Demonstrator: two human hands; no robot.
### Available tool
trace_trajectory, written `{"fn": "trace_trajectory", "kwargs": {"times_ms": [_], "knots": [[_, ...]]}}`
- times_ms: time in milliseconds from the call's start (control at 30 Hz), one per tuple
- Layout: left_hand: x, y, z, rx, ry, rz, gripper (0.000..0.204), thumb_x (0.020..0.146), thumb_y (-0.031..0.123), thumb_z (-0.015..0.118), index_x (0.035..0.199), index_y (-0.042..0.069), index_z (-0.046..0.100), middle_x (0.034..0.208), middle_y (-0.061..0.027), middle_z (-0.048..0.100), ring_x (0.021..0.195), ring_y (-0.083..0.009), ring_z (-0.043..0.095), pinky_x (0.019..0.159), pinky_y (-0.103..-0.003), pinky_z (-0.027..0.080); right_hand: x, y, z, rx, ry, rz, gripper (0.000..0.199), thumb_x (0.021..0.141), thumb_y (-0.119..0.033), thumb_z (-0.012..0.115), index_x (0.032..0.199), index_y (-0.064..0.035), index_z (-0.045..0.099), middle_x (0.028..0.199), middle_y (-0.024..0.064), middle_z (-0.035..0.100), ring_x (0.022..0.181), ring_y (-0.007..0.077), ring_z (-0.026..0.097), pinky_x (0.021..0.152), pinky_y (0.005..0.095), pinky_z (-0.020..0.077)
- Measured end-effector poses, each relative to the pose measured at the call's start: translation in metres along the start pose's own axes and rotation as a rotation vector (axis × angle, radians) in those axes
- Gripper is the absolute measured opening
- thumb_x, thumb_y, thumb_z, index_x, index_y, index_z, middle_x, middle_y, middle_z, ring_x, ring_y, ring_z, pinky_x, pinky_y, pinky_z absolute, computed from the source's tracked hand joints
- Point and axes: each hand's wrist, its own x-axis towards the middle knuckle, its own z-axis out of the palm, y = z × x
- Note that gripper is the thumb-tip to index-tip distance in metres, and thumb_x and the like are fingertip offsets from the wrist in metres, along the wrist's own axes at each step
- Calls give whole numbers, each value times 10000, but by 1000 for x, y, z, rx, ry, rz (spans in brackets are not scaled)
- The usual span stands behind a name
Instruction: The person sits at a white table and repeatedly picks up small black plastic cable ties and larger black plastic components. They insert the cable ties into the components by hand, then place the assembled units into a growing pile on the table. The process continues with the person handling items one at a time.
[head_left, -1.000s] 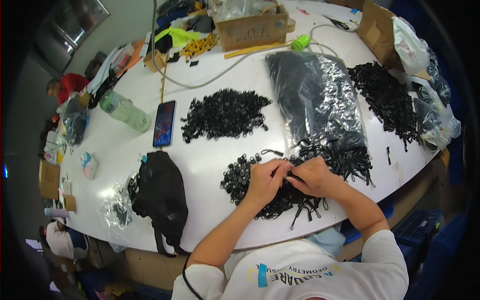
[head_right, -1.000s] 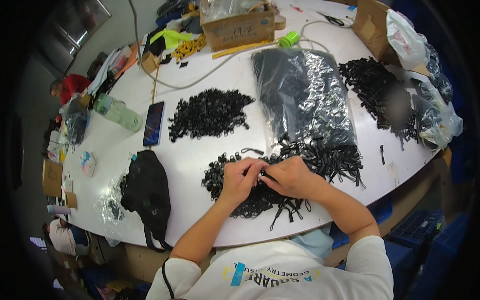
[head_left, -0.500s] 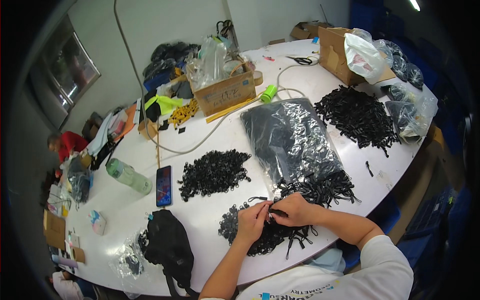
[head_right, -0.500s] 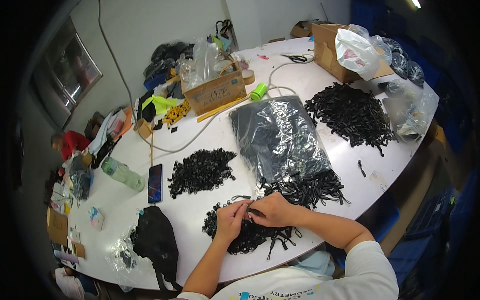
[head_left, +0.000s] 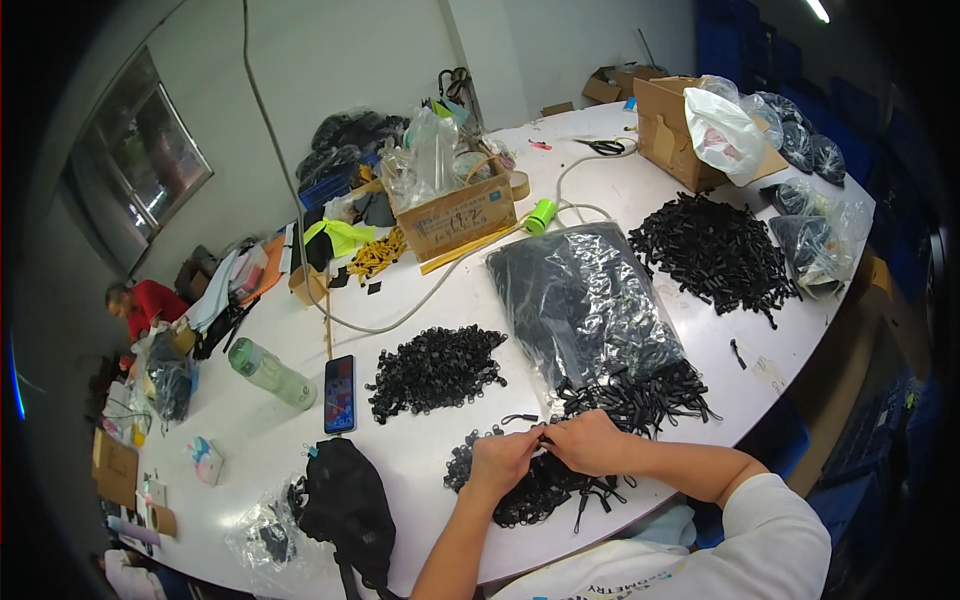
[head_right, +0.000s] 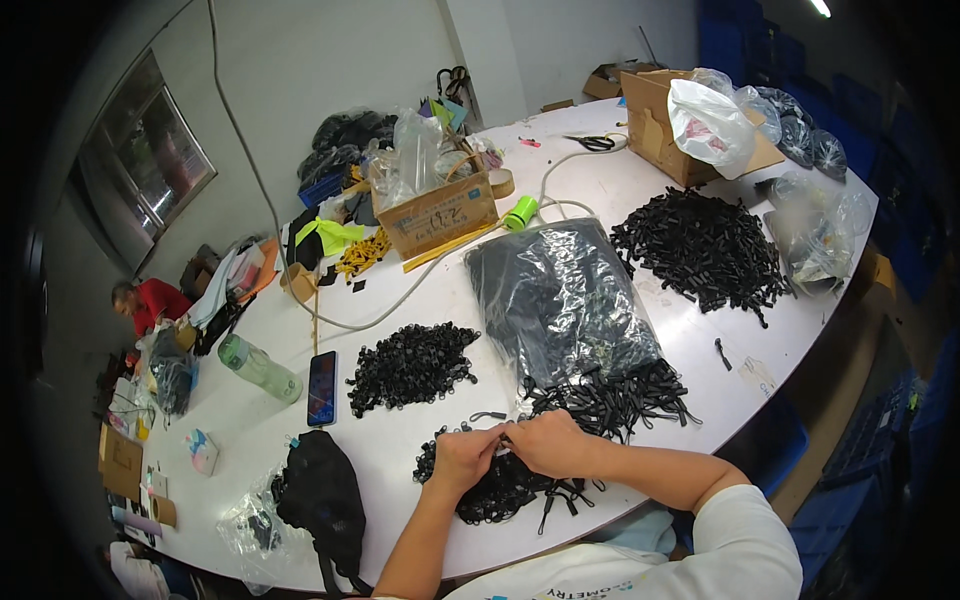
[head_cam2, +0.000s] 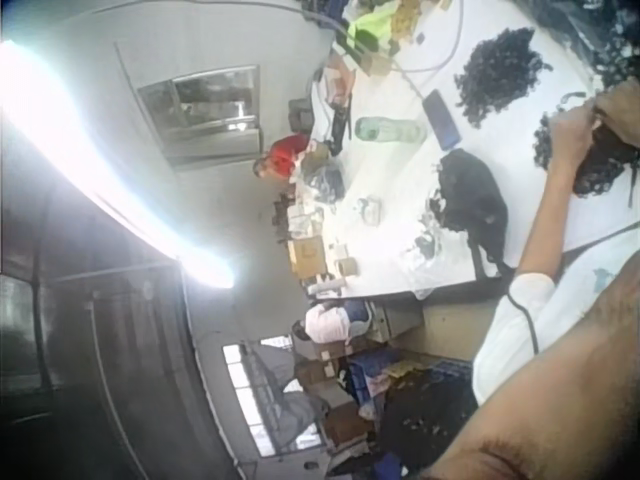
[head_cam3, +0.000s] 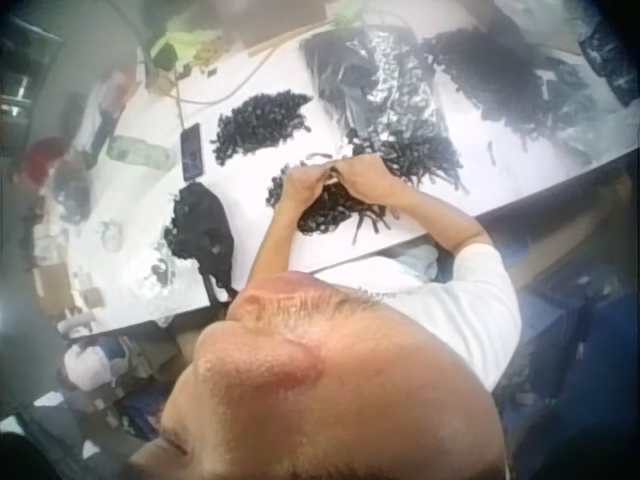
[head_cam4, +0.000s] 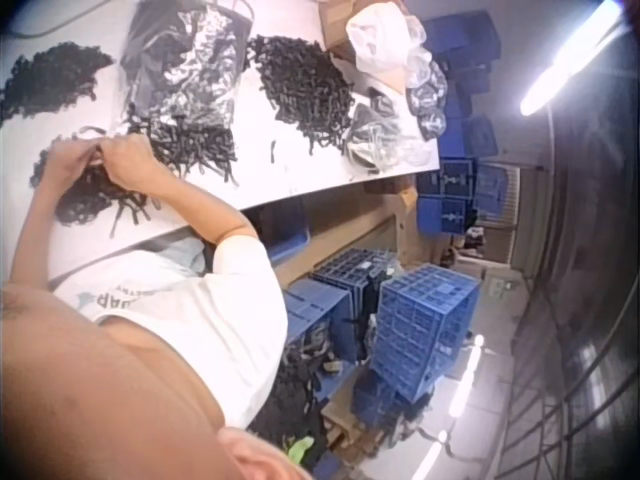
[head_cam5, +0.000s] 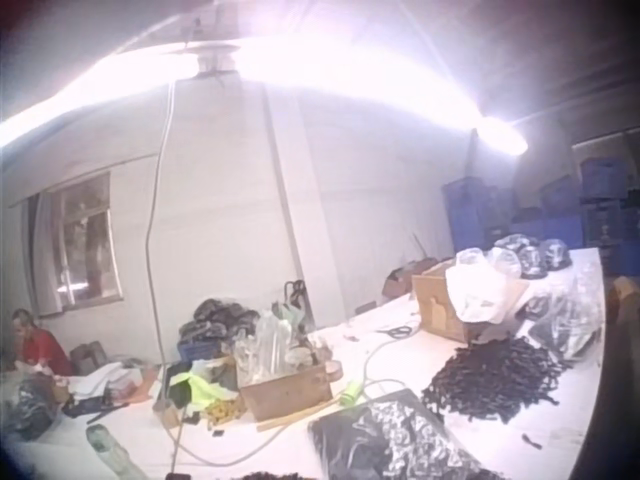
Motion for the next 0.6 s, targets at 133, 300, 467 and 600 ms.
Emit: {"fn": "trace_trajectory", "kwargs": {"times_ms": [133,300,467,600], "knots": [[-3,-2,7,-57,77,-27,191,746,22,657,933,57,677,739,-98,656,588,-245,635,511,-326,498,1,2,-1,-17,-53,5,206,858,-222,539,887,-20,566,709,104,634,615,299,638,532,407,492],[-1,10,6,-145,35,-156,212,753,36,658,964,38,672,813,-143,667,674,-282,656,590,-334,527,3,4,2,-57,-84,45,176,834,-200,538,841,-26,566,706,117,637,619,304,641,546,416,495],[-2,12,3,-202,105,-139,253,752,47,665,1005,40,676,740,-120,670,517,-186,612,499,-286,481,3,3,4,-48,-65,61,185,837,-208,534,826,-30,585,708,127,641,622,313,642,564,424,500],[-2,8,8,-187,134,-71,215,772,47,665,987,34,679,752,-120,672,493,-175,590,482,-271,469,3,4,6,-31,-66,65,203,840,-225,537,818,-31,592,709,135,642,629,324,641,573,432,502]]}}
